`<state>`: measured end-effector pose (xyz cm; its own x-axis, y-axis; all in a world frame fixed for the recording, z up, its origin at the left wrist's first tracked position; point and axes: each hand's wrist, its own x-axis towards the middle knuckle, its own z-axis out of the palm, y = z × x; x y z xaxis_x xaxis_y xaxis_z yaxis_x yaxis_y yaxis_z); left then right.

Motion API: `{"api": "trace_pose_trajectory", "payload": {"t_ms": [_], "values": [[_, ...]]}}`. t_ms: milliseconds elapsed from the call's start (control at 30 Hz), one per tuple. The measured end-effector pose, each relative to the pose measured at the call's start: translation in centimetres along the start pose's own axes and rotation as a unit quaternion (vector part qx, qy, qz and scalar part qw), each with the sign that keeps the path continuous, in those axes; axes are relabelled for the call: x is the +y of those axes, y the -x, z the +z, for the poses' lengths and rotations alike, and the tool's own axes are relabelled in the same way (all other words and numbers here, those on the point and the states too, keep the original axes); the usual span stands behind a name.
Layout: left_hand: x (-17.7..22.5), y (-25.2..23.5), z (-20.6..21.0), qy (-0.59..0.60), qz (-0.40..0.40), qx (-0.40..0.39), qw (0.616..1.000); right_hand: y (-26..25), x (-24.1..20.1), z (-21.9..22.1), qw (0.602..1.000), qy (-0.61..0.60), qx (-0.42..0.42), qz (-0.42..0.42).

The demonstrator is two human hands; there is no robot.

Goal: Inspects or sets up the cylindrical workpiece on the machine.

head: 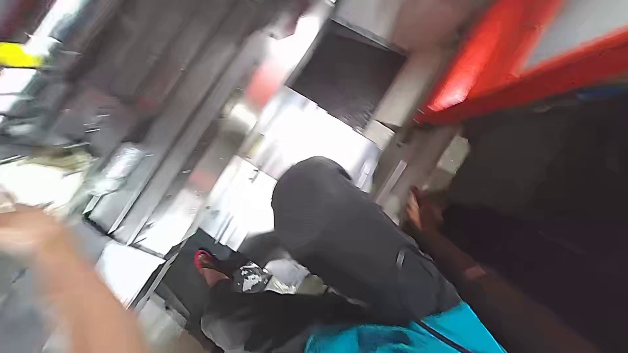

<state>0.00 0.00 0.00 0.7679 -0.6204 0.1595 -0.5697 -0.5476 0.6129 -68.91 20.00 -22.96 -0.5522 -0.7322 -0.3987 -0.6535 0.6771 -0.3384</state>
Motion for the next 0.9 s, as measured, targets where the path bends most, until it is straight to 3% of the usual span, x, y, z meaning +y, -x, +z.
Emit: {"api": "trace_pose_trajectory", "payload": {"t_ms": [67, 133, 200, 233, 267, 300, 333, 400, 500, 567, 700, 800, 900], "values": [[-4.5, 8.4, 2.7, 0.144, 0.083, -0.011, 0.986, 0.2, -0.8, -0.9, 0.993, -0.091, -0.053, -0.054], [-9.8, 16.3, 5.6, 0.118, 0.074, -0.121, 0.983, 0.2, -2.0, -2.5, 0.980, -0.150, -0.109, -0.068], [-15.0, 22.9, 6.2, 0.023, 0.042, -0.167, 0.985, 1.4, -7.4, -5.6, 0.977, -0.161, -0.113, 0.080], [-16.9, 25.4, 5.3, -0.006, 0.021, -0.174, 0.984, 1.9, -10.2, -7.5, 0.978, -0.131, -0.127, 0.102], [-18.7, 27.5, 3.9, -0.021, -0.009, -0.170, 0.985, 1.4, -10.3, -8.8, 0.982, -0.091, -0.168, 0.004], [-20.1, 29.4, 2.0, -0.038, -0.053, -0.166, 0.984, -0.4, -8.6, -9.0, 0.966, -0.059, -0.182, -0.172], [-21.4, 31.1, 0.0, -0.062, -0.097, -0.162, 0.980, -2.0, -8.7, -8.7, 0.940, -0.056, -0.172, -0.288], [-23.6, 33.4, -3.1, -0.116, -0.169, -0.162, 0.965, -2.1, -14.1, -8.7, 0.912, -0.078, -0.141, -0.377], [-27.9, 35.8, -4.8, -0.188, -0.231, -0.179, 0.938, 1.0, -24.7, -10.5, 0.899, -0.098, -0.104, -0.413], [-29.2, 37.0, -5.1, -0.214, -0.269, -0.191, 0.919, 3.1, -29.2, -11.8, 0.894, -0.123, -0.095, -0.421], [-28.8, 37.7, -5.8, -0.209, -0.303, -0.209, 0.906, 5.8, -32.2, -13.1, 0.843, -0.245, -0.046, -0.477], [-27.8, 39.0, -6.4, -0.193, -0.300, -0.201, 0.912, 6.0, -32.3, -13.2, 0.788, -0.318, -0.108, -0.517], [-26.6, 40.6, -7.4, -0.188, -0.316, -0.111, 0.923, 5.5, -32.3, -13.6, 0.770, -0.277, -0.157, -0.552]]}}
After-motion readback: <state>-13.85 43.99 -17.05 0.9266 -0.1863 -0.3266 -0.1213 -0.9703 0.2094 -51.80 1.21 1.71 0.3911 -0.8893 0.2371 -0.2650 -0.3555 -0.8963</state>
